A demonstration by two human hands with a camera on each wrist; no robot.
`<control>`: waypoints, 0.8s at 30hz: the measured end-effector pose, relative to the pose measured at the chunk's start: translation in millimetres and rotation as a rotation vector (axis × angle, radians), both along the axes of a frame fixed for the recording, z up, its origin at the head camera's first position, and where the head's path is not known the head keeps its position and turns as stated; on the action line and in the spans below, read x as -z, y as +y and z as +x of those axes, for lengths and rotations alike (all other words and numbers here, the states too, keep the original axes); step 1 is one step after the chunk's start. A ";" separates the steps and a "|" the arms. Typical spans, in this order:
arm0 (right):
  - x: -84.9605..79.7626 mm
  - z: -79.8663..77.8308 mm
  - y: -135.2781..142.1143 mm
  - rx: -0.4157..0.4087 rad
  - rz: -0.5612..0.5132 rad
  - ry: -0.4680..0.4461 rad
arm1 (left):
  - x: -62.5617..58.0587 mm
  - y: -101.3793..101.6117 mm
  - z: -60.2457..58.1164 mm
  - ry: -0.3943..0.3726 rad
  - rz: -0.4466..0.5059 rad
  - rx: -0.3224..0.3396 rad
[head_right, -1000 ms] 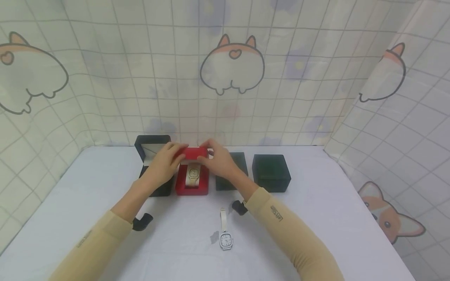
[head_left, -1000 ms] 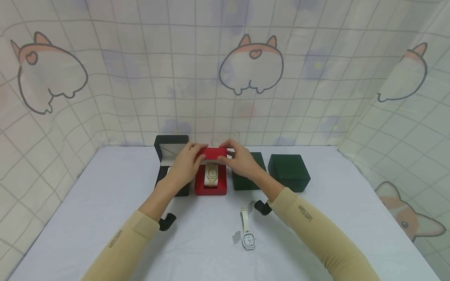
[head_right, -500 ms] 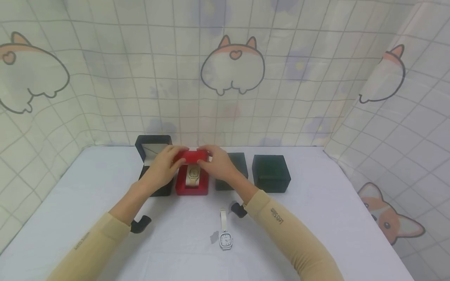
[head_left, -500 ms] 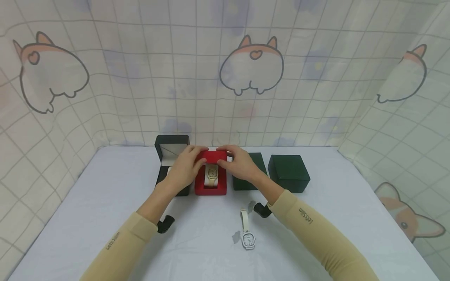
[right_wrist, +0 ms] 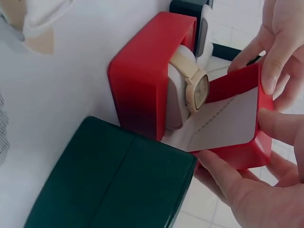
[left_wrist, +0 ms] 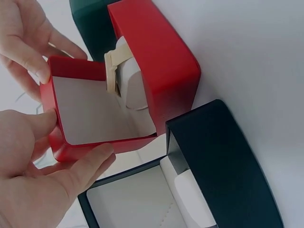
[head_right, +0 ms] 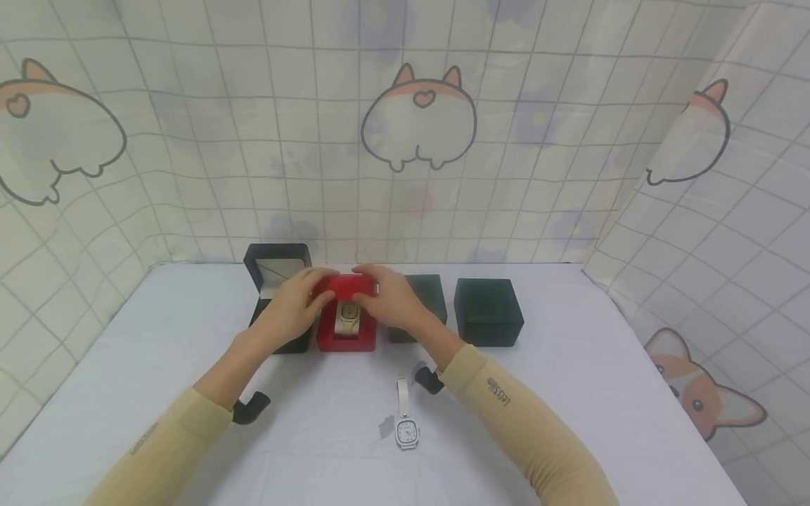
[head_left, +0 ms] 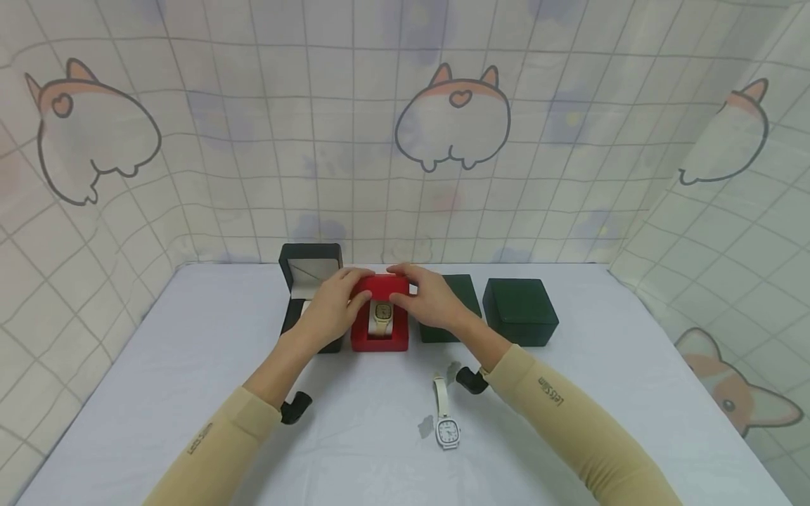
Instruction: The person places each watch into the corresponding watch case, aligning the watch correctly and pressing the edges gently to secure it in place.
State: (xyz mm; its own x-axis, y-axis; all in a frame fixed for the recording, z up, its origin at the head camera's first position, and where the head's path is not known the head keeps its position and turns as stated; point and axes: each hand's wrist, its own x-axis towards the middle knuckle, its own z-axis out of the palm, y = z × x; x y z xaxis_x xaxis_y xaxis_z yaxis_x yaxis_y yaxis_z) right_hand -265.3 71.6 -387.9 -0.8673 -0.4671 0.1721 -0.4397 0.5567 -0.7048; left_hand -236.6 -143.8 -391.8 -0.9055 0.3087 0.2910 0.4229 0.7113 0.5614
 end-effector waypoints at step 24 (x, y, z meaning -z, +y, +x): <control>3.9 9.7 -0.8 -0.022 0.003 0.079 | 7.0 -1.3 6.3 0.044 0.015 0.034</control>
State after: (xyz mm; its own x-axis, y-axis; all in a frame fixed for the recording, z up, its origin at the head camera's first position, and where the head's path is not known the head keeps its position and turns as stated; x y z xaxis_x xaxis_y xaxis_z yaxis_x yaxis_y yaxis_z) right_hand -255.6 70.9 -391.8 -0.8408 -0.4862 0.2381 -0.5058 0.5487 -0.6656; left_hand -230.2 -145.1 -398.7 -0.8808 0.3348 0.3347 0.4712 0.6877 0.5523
